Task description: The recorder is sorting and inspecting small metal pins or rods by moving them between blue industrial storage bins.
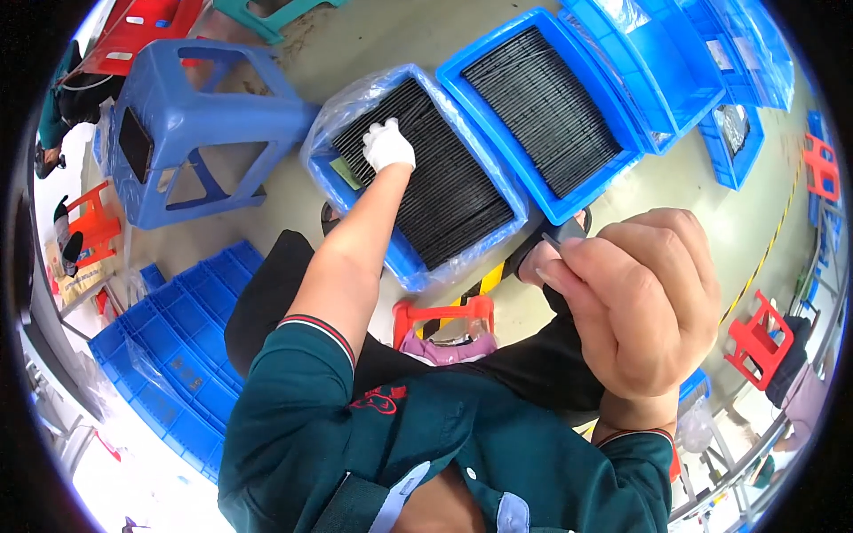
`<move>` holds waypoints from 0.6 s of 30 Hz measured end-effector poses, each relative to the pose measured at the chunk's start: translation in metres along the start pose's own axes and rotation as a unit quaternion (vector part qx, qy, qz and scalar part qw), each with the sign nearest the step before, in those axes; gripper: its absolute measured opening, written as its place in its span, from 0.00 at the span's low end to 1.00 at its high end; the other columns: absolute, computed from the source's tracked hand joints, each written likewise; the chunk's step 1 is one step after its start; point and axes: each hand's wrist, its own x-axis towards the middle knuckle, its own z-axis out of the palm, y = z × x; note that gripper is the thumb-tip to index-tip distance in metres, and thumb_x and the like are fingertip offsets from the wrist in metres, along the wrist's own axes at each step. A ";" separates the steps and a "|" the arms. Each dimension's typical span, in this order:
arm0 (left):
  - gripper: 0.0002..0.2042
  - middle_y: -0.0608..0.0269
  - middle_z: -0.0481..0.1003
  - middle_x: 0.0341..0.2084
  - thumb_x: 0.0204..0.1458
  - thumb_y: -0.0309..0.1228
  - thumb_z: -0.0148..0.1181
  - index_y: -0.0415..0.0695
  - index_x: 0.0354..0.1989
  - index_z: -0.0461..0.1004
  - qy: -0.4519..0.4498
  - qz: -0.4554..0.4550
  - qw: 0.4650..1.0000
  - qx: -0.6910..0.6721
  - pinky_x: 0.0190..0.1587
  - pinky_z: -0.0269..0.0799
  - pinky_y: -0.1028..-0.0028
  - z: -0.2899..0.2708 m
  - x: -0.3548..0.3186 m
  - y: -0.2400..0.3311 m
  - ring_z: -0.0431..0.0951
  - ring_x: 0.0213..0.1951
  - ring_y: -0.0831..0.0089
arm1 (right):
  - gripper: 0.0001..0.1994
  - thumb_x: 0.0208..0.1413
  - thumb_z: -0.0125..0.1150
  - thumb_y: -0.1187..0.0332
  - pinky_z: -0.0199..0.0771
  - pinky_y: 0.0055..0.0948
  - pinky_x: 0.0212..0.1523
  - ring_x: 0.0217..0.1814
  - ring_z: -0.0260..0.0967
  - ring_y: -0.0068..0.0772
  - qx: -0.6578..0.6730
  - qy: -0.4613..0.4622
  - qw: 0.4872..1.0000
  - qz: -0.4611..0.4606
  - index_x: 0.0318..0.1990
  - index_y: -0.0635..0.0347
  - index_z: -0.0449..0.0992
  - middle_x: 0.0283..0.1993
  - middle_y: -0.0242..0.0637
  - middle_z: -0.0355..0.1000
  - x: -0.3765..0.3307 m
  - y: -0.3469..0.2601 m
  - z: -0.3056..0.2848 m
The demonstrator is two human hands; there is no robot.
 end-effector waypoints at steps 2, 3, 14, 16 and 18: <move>0.16 0.56 0.68 0.52 0.55 0.32 0.51 0.55 0.53 0.71 0.069 0.037 0.997 -0.017 0.51 0.70 0.60 0.018 -0.001 -0.020 0.70 0.52 0.56 | 0.12 0.35 0.72 0.73 0.66 0.30 0.24 0.25 0.67 0.36 0.004 -0.001 1.000 -0.006 0.29 0.62 0.76 0.24 0.37 0.68 0.002 -0.001 0.003; 0.17 0.56 0.67 0.53 0.54 0.32 0.53 0.56 0.53 0.70 0.137 0.079 0.987 -0.034 0.52 0.69 0.60 0.026 0.000 -0.031 0.69 0.52 0.56 | 0.12 0.35 0.72 0.73 0.66 0.30 0.24 0.25 0.67 0.36 0.005 -0.001 1.000 -0.009 0.29 0.62 0.76 0.24 0.37 0.68 0.003 -0.002 0.005; 0.14 0.61 0.73 0.39 0.53 0.35 0.52 0.53 0.48 0.73 0.184 0.204 0.961 0.036 0.38 0.71 0.60 0.017 0.012 -0.052 0.75 0.43 0.62 | 0.11 0.36 0.71 0.73 0.67 0.30 0.25 0.25 0.67 0.36 -0.001 -0.020 1.000 -0.011 0.29 0.62 0.75 0.24 0.38 0.69 -0.001 -0.002 0.011; 0.14 0.61 0.73 0.39 0.54 0.32 0.49 0.55 0.48 0.73 0.176 0.199 0.963 0.037 0.39 0.72 0.60 0.015 0.018 -0.053 0.75 0.42 0.63 | 0.11 0.36 0.71 0.73 0.67 0.30 0.25 0.25 0.67 0.36 -0.006 -0.024 1.000 -0.009 0.29 0.62 0.76 0.25 0.37 0.69 -0.001 -0.002 0.012; 0.14 0.60 0.74 0.41 0.54 0.31 0.48 0.55 0.48 0.73 0.176 0.182 0.967 0.022 0.41 0.72 0.59 0.013 0.023 -0.049 0.75 0.45 0.61 | 0.11 0.36 0.71 0.72 0.67 0.30 0.25 0.25 0.67 0.35 -0.007 -0.028 1.000 -0.007 0.29 0.61 0.76 0.24 0.37 0.69 -0.001 -0.002 0.012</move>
